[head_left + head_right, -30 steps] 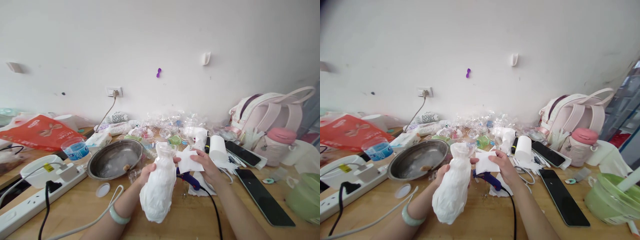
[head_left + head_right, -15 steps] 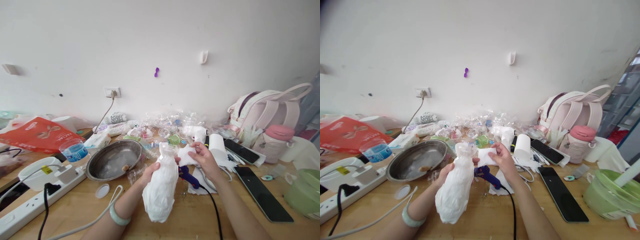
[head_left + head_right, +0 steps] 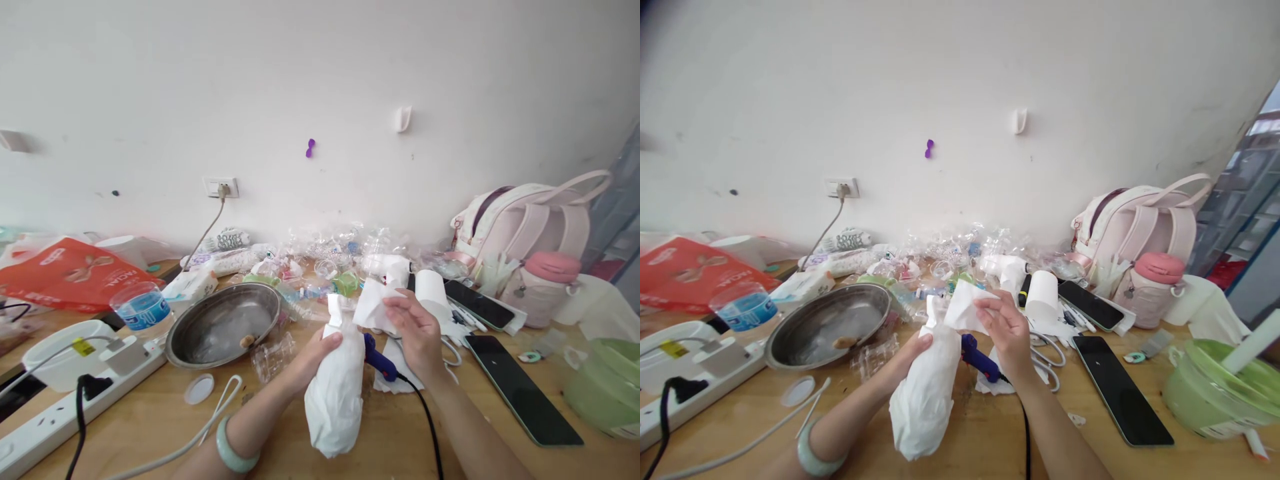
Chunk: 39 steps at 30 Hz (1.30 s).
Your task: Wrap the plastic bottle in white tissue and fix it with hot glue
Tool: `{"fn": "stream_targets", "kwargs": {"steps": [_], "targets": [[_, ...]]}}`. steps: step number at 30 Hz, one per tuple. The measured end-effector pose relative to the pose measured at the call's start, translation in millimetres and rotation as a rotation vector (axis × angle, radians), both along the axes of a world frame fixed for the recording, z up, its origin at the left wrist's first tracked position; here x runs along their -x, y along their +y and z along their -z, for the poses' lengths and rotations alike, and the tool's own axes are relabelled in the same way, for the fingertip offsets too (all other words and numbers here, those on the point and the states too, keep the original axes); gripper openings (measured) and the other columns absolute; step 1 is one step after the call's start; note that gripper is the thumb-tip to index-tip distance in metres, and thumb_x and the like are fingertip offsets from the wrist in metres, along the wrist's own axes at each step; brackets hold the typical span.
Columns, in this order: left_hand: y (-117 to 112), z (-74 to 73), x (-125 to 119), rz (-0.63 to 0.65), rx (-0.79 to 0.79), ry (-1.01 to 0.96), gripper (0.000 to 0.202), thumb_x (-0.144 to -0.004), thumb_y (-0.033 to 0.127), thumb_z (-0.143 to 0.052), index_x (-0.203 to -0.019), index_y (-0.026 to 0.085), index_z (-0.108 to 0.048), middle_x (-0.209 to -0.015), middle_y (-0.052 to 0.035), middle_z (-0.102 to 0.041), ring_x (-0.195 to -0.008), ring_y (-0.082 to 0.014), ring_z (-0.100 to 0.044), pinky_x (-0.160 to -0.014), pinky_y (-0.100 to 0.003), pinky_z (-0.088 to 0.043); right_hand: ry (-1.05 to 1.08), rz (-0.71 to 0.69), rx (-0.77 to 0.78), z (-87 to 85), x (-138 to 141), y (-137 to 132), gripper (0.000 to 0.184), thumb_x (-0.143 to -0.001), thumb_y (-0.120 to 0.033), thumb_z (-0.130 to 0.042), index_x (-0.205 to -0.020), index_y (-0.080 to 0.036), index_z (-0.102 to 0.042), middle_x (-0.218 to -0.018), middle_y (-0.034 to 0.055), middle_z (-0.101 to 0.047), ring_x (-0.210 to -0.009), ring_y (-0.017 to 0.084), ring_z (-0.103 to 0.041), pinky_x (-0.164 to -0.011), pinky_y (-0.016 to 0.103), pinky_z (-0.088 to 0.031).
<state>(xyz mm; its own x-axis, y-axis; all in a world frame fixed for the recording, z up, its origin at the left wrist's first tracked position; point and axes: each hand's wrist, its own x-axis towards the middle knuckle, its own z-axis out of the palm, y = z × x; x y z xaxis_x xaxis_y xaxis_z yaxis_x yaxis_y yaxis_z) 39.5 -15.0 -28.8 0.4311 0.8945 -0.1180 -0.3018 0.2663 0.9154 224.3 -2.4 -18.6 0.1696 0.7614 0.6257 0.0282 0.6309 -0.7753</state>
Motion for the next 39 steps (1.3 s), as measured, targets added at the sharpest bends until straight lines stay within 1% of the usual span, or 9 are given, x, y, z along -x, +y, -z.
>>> {"fn": "stream_targets", "kwargs": {"steps": [6,10,14,19,22,27,31,34,39], "targets": [[-1.4,-6.2,-0.6,0.0,-0.059,0.05,0.085,-0.052,0.063,-0.072,-0.116,0.01,-0.055,-0.103,-0.013,-0.067,-0.095,-0.0264,-0.059,-0.083,-0.034,-0.043,-0.109,-0.064,-0.095,-12.7,6.2,-9.3,0.007,-0.081,-0.024,-0.061,-0.077,-0.024,-0.066,-0.077,0.0004,-0.06,-0.077,0.017,-0.058,-0.073,0.029,-0.048],[-0.6,-5.1,-0.7,0.028,-0.067,0.04,0.082,-0.059,0.061,-0.069,-0.12,0.009,-0.053,-0.108,-0.0142,-0.066,-0.1,-0.0292,-0.059,-0.087,-0.036,-0.042,0.002,-0.108,0.047,-11.8,1.5,-6.1,0.007,-0.076,-0.028,-0.067,-0.079,-0.022,-0.064,-0.072,-0.0003,-0.065,-0.065,0.015,-0.06,-0.059,0.025,-0.048],[-0.3,-5.4,-0.8,0.064,-0.082,0.036,0.077,-0.064,0.058,-0.067,-0.12,0.007,-0.054,-0.107,-0.013,-0.067,-0.107,-0.0333,-0.055,-0.089,-0.035,-0.04,0.025,-0.208,0.186,-12.2,-6.1,-2.2,0.032,-0.067,-0.027,-0.076,-0.096,-0.023,-0.063,-0.073,-0.0001,-0.07,-0.063,0.015,-0.062,-0.057,0.024,-0.05],[0.4,-7.1,-1.1,0.095,-0.118,0.045,0.07,-0.063,0.057,-0.067,-0.114,0.01,-0.059,-0.105,-0.0127,-0.067,-0.095,-0.0278,-0.058,-0.085,-0.034,-0.041,-0.051,-0.243,0.24,-16.0,-11.4,-3.6,0.019,-0.07,-0.03,-0.074,-0.086,-0.021,-0.069,-0.075,0.0019,-0.071,-0.064,0.015,-0.063,-0.058,0.023,-0.049],[3.3,-3.9,-1.7,0.116,-0.133,0.031,0.06,-0.063,0.054,-0.068,-0.105,0.011,-0.062,-0.097,-0.0108,-0.068,-0.086,-0.0234,-0.059,-0.083,-0.033,-0.042,-0.124,-0.287,0.22,-15.6,-11.2,-6.2,0.018,-0.077,-0.033,-0.067,-0.091,-0.022,-0.071,-0.079,0.0034,-0.071,-0.071,0.017,-0.064,-0.062,0.025,-0.049],[5.3,-1.9,-1.5,0.118,-0.107,0.014,0.062,-0.059,0.055,-0.071,-0.102,0.012,-0.063,-0.095,-0.0098,-0.068,-0.085,-0.0231,-0.059,-0.084,-0.033,-0.042,-0.222,-0.221,0.069,-12.6,-7.5,-6.5,0.014,-0.081,-0.031,-0.064,-0.09,-0.026,-0.072,-0.077,0.0016,-0.065,-0.071,0.016,-0.059,-0.062,0.026,-0.046],[0.4,-8.8,-0.8,0.121,-0.094,0.092,0.061,-0.065,0.055,-0.066,-0.107,0.01,-0.063,-0.099,-0.0107,-0.069,-0.096,-0.0274,-0.059,-0.087,-0.034,-0.041,-0.292,-0.179,-0.089,-12.8,-5.8,-5.7,0.02,-0.089,-0.03,-0.053,-0.093,-0.028,-0.072,-0.073,0.0009,-0.06,-0.072,0.016,-0.055,-0.069,0.028,-0.045],[-2.3,-11.3,-0.8,0.114,-0.053,0.113,0.06,-0.065,0.055,-0.066,-0.107,0.012,-0.063,-0.1,-0.0101,-0.069,-0.099,-0.0286,-0.058,-0.086,-0.035,-0.042,-0.299,-0.129,-0.039,-13.0,-4.8,-8.0,0.024,-0.092,-0.033,-0.047,-0.097,-0.027,-0.069,-0.083,0.0022,-0.062,-0.078,0.016,-0.057,-0.073,0.028,-0.046],[-3.2,-10.5,-1.8,0.076,-0.02,0.047,0.049,-0.063,0.051,-0.069,-0.095,0.014,-0.064,-0.091,-0.0085,-0.069,-0.086,-0.024,-0.059,-0.085,-0.035,-0.042,-0.296,-0.105,0.087,-10.9,-2.0,-13.5,0.022,-0.089,-0.038,-0.051,-0.105,-0.026,-0.061,-0.09,0.0027,-0.066,-0.067,0.015,-0.057,-0.062,0.027,-0.047]]}}
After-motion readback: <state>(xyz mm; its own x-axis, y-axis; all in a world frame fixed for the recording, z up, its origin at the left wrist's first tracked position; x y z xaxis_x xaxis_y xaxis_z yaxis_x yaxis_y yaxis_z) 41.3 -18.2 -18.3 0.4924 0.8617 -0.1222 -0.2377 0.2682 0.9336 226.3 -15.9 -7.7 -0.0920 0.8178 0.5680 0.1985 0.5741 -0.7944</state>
